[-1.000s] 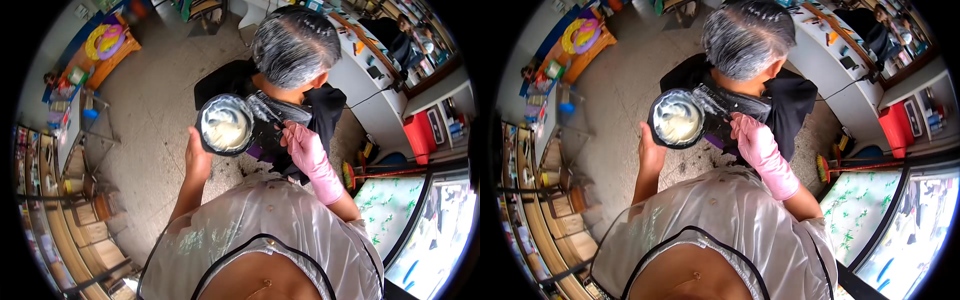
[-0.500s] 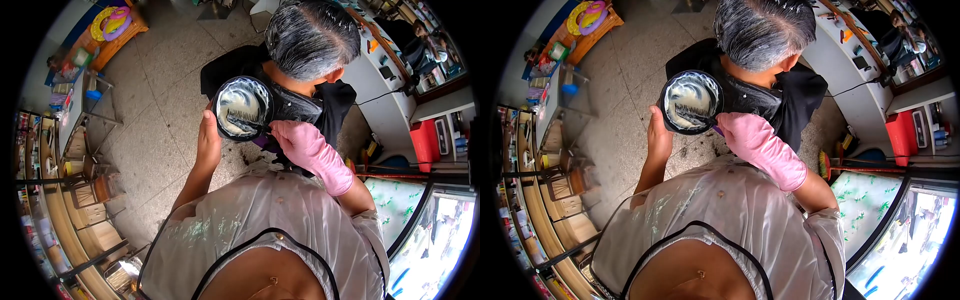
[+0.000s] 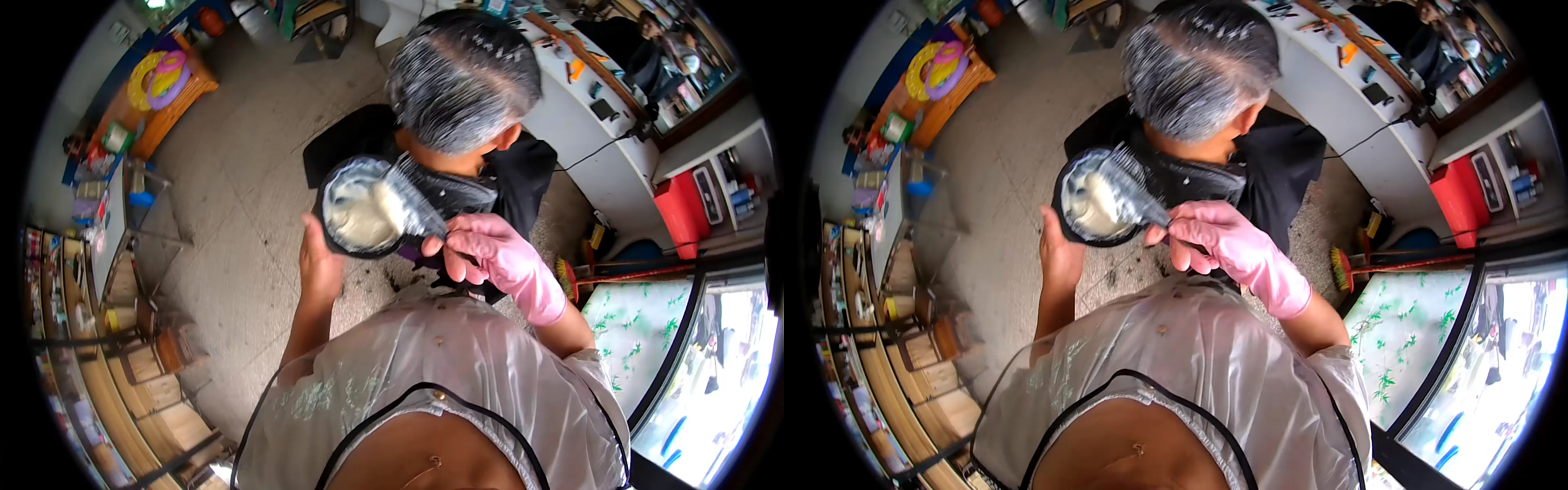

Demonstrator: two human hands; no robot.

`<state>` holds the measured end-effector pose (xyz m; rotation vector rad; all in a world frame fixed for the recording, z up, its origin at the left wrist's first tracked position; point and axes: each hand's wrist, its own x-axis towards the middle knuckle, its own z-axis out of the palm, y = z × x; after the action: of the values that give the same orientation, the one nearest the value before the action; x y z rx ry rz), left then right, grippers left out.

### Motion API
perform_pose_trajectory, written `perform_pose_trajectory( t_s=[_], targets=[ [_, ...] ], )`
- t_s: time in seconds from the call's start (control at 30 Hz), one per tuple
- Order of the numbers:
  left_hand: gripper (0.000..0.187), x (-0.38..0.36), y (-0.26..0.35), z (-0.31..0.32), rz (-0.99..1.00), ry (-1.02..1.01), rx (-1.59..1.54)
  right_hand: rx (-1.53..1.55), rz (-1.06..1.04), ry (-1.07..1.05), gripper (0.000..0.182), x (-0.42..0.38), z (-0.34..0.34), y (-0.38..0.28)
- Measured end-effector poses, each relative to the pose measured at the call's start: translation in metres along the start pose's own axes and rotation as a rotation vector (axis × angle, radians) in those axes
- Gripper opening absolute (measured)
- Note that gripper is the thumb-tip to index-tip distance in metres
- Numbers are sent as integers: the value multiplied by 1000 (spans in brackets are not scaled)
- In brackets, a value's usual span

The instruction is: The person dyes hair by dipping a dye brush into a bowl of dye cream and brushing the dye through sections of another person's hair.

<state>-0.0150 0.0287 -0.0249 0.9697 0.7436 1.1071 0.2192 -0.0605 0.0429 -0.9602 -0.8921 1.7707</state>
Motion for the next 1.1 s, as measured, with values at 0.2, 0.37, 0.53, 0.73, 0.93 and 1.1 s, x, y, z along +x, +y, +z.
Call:
perform_pose_trajectory(
  t_s=[0.2, 0.37, 0.53, 0.73, 0.93, 1.1],
  targets=[
    [68, 2, 3, -2, -33, 61, -16, -381, -591, 708, 23, -7, -31, 1],
    [69, 1, 6, -1, -54, 84, 0, -1101, -941, 989, 44, 17, -46, 5],
    [73, 4, 6, -3, -44, 58, 10, -1119, -894, 854, 56, 26, -29, 21],
    [71, 2, 5, -7, -60, 123, -23, -1243, -865, 1076, 50, 22, -36, -12],
    [65, 3, 1, -10, -57, 78, -89, -1427, -708, 1069, 52, 20, -21, -1],
    [66, 2, 3, -9, -57, 90, -84, -981, -912, 1067, 57, 28, -47, 16]
  ],
)
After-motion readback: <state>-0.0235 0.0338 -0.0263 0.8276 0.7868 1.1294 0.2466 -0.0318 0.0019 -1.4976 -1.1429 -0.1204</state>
